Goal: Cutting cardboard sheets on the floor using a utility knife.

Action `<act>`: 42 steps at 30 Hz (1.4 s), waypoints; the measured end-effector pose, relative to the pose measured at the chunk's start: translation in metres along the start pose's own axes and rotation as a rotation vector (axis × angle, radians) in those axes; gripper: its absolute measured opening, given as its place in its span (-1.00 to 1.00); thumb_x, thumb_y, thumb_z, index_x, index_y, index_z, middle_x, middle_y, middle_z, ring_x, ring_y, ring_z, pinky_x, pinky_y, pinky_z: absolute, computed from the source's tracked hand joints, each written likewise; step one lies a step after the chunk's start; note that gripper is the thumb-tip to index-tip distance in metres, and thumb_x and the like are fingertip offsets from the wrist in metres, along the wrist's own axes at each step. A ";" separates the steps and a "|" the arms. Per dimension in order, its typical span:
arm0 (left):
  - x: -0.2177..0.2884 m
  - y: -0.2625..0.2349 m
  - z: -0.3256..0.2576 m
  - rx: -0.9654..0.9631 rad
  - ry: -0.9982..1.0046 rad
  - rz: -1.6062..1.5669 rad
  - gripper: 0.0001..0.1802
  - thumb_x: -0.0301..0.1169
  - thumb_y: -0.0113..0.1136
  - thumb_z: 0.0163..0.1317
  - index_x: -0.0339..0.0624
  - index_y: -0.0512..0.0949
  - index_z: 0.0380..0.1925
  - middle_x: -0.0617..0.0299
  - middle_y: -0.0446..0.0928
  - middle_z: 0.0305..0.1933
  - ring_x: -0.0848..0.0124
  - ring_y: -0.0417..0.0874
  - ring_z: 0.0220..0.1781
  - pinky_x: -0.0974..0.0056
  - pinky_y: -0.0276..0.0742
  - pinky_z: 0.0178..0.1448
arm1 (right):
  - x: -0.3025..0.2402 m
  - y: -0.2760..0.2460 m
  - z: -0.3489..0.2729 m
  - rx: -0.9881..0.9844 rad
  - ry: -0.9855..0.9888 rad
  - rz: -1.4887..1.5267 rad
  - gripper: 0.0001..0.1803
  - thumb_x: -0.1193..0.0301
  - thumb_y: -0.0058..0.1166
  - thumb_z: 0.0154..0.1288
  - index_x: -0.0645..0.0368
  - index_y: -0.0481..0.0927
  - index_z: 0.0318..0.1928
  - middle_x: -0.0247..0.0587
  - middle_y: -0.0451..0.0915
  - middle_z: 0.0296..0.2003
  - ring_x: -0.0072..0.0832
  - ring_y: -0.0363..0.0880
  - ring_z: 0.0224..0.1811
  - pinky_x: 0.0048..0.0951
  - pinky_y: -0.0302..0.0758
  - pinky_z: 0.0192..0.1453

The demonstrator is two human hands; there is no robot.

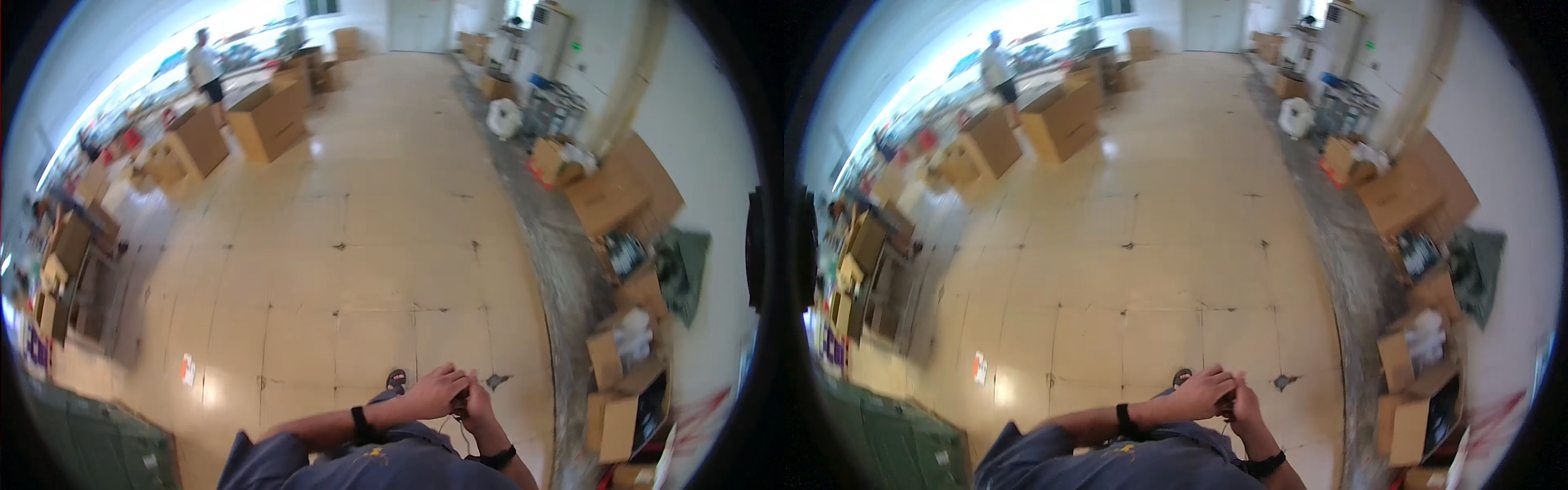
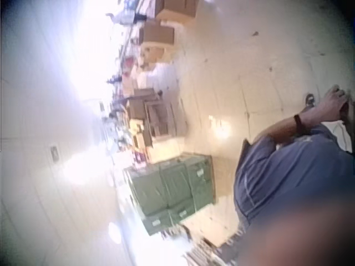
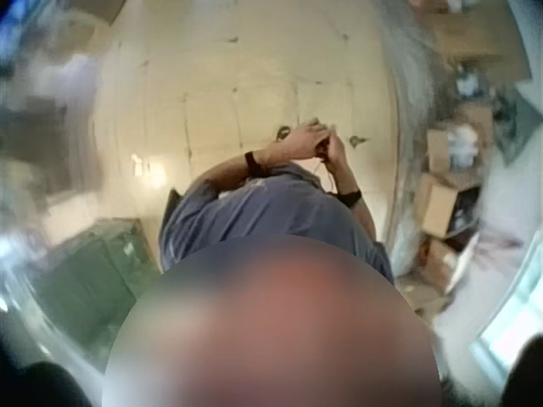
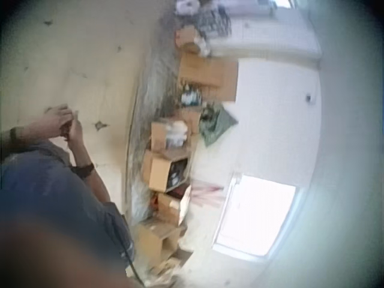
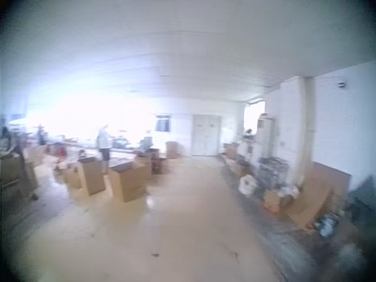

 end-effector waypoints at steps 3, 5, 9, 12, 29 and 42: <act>-0.035 -0.007 0.079 -0.010 0.016 0.087 -0.60 -0.41 0.29 -0.12 -0.29 0.49 -0.22 0.01 0.48 -0.08 0.05 0.45 0.04 0.11 0.41 0.16 | -0.069 -0.024 0.037 0.047 -0.115 0.036 -0.49 -0.14 -0.32 0.58 -0.04 0.53 -0.10 -0.45 0.55 -0.47 -0.63 0.53 -0.58 -0.52 0.40 -0.63; -0.060 -0.012 0.117 -0.039 0.045 0.114 -0.58 -0.40 0.27 -0.10 -0.32 0.47 -0.19 -0.04 0.44 -0.03 0.04 0.43 0.07 0.11 0.41 0.18 | -0.107 -0.032 0.066 -0.023 -0.170 -0.037 -0.42 -0.08 -0.37 0.61 0.13 0.55 -0.03 -0.32 0.63 -0.32 -0.55 0.63 -0.37 -0.45 0.55 -0.40; -0.127 0.005 0.201 -0.192 0.107 0.038 -0.41 -0.37 0.24 -0.07 -0.41 0.38 0.01 -0.09 0.36 0.10 -0.01 0.39 0.14 0.02 0.39 0.22 | -0.173 -0.059 0.143 0.208 -0.266 0.208 -0.45 -0.14 -0.32 0.58 0.04 0.55 -0.07 -0.43 0.59 -0.40 -0.65 0.57 -0.47 -0.57 0.46 -0.49; -0.181 -0.001 0.262 -0.313 0.067 0.069 -0.15 -0.22 0.28 0.03 -0.57 0.23 0.23 -0.21 0.26 0.33 -0.14 0.28 0.35 -0.05 0.30 0.35 | -0.215 -0.091 0.215 -0.101 -0.170 0.256 -0.44 -0.11 -0.30 0.58 0.10 0.57 -0.06 -0.36 0.61 -0.29 -0.60 0.56 -0.37 -0.52 0.49 -0.36; -0.453 -0.094 0.728 -0.050 -0.117 -0.054 -0.46 -0.37 0.30 0.21 -0.34 0.51 0.19 -0.12 0.38 0.34 -0.03 0.44 0.34 0.02 0.42 0.35 | -0.631 -0.151 0.582 -0.218 0.013 0.726 -0.47 -0.17 -0.18 0.51 0.00 0.57 -0.24 -0.39 0.60 -0.39 -0.50 0.58 -0.35 -0.37 0.51 -0.25; -0.606 -0.123 1.065 -0.465 0.322 0.065 -0.52 -0.24 0.12 0.33 -0.41 0.49 0.09 -0.11 0.40 0.27 -0.05 0.33 0.39 -0.07 0.32 0.38 | -0.847 -0.292 0.811 0.313 -0.199 0.497 -0.47 -0.05 -0.24 0.59 0.12 0.60 -0.14 -0.24 0.66 -0.32 -0.40 0.62 -0.33 -0.27 0.57 -0.21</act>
Point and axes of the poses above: each hand's wrist, its own z-axis towards the middle knuckle, its own y-axis out of the palm, x = y × z, the point moved 4 cm from there along z, towards the middle knuckle
